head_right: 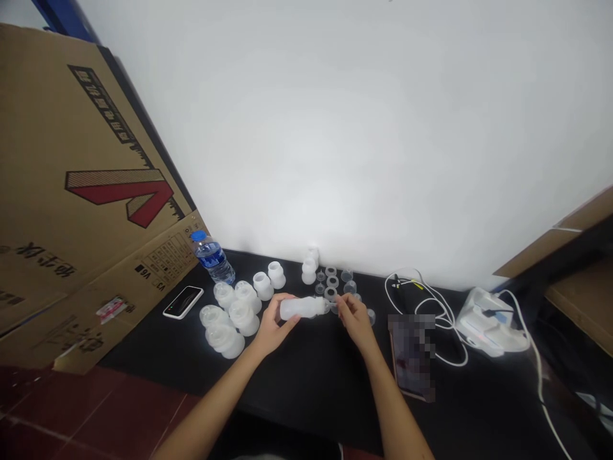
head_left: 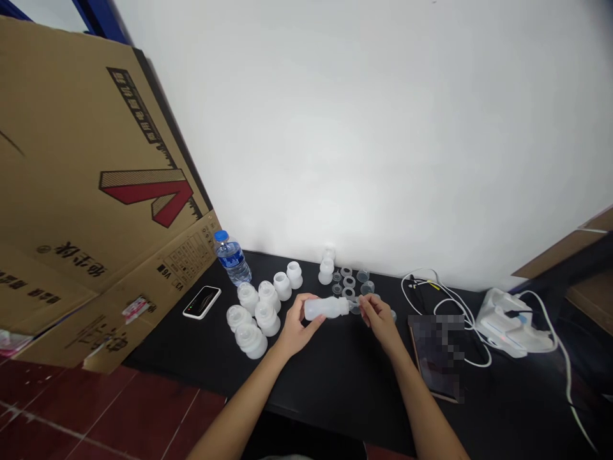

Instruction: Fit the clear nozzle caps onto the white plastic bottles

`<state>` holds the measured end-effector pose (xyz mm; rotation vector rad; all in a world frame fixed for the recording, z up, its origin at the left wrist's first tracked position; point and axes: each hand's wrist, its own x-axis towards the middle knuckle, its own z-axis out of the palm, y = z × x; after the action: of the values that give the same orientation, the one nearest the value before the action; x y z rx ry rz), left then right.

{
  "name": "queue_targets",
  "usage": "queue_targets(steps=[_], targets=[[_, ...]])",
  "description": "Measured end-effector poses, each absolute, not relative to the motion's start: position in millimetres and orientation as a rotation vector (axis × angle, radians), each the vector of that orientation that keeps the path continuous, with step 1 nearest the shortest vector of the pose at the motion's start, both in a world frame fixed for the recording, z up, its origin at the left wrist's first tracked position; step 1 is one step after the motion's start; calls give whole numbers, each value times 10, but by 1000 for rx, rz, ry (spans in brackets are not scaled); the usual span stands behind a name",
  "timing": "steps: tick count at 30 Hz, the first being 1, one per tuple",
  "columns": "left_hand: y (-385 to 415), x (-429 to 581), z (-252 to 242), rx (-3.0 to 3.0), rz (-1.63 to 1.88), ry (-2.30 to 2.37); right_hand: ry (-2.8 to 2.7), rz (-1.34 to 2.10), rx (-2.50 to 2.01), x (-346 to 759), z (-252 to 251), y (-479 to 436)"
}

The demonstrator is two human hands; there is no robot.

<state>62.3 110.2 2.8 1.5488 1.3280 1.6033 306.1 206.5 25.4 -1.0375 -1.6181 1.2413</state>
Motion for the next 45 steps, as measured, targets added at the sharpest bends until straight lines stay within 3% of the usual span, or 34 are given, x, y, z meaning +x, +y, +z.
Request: queue_targets(steps=[16, 22, 45], targets=[[1107, 605, -3, 1504, 1605, 1304, -1510, 1174, -975, 3143, 306, 2094], [1091, 612, 4, 1528, 1529, 1296, -1805, 1277, -791, 3069, 361, 1946], [1055, 573, 60, 2092, 1344, 1390, -1736, 1305, -873, 2992, 330, 1872]])
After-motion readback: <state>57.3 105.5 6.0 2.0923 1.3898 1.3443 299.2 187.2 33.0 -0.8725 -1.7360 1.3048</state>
